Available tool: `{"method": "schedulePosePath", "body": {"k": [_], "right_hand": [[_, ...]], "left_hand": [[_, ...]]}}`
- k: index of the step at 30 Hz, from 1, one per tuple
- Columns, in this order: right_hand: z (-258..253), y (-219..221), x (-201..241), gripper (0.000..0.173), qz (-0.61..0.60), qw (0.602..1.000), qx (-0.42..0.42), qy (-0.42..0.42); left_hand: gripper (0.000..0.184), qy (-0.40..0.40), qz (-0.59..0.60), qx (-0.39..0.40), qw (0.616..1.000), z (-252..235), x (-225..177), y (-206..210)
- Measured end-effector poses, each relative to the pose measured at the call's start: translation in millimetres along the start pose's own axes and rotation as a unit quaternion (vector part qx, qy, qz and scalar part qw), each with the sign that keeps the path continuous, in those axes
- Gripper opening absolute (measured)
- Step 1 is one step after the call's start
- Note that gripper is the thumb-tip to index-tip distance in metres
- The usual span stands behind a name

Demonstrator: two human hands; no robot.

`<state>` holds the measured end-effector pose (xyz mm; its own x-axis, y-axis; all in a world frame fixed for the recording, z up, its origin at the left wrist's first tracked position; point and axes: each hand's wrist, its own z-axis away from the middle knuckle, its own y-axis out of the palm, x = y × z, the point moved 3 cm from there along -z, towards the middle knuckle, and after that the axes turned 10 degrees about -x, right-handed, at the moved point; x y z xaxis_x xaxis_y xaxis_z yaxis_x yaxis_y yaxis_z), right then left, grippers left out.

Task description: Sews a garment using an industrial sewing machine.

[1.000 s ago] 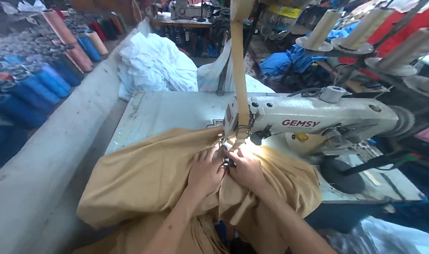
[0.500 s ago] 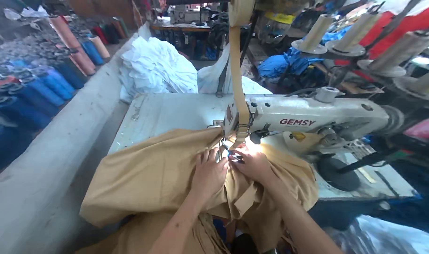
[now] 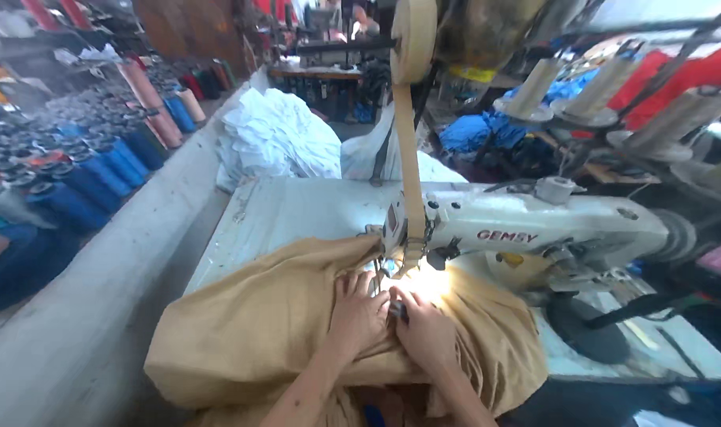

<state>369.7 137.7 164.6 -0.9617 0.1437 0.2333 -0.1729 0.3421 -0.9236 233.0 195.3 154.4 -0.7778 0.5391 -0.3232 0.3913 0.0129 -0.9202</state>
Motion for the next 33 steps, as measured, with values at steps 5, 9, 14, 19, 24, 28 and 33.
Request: {"method": "schedulePosePath", "body": {"k": [5,9,14,19,24,28,33], "right_hand": [[-15.0,9.7,4.5,0.047,-0.003,0.999,0.022,-0.034],[-20.6,13.8,0.3,0.047,-0.026,0.998,-0.006,-0.057],[-27.5,15.2,-4.4,0.040,-0.014,0.997,-0.006,-0.078],[-33.1,20.3,-10.2,0.028,-0.016,0.993,-0.047,-0.110],[-28.3,16.4,-9.8,0.027,-0.031,0.992,-0.065,-0.106],[-28.2,12.0,-8.8,0.028,-0.042,0.994,-0.033,-0.096],[-27.8,14.8,-9.5,0.033,-0.046,0.996,-0.002,-0.072]], "left_hand": [[0.036,-0.006,0.010,-0.012,1.000,-4.7,2.7,-1.9],[0.038,0.006,0.022,-0.027,0.999,-6.9,7.2,-1.5],[0.043,0.000,0.004,-0.021,1.000,-12.5,6.3,-1.5],[0.036,-0.088,-0.018,-0.039,0.995,-19.6,-13.2,-6.2],[0.044,-0.204,-0.014,-0.051,0.978,-14.4,-31.5,1.4],[0.036,-0.177,-0.018,-0.089,0.980,-9.5,-24.3,4.8],[0.032,-0.167,-0.018,-0.118,0.979,-7.6,-22.6,8.3]]}}
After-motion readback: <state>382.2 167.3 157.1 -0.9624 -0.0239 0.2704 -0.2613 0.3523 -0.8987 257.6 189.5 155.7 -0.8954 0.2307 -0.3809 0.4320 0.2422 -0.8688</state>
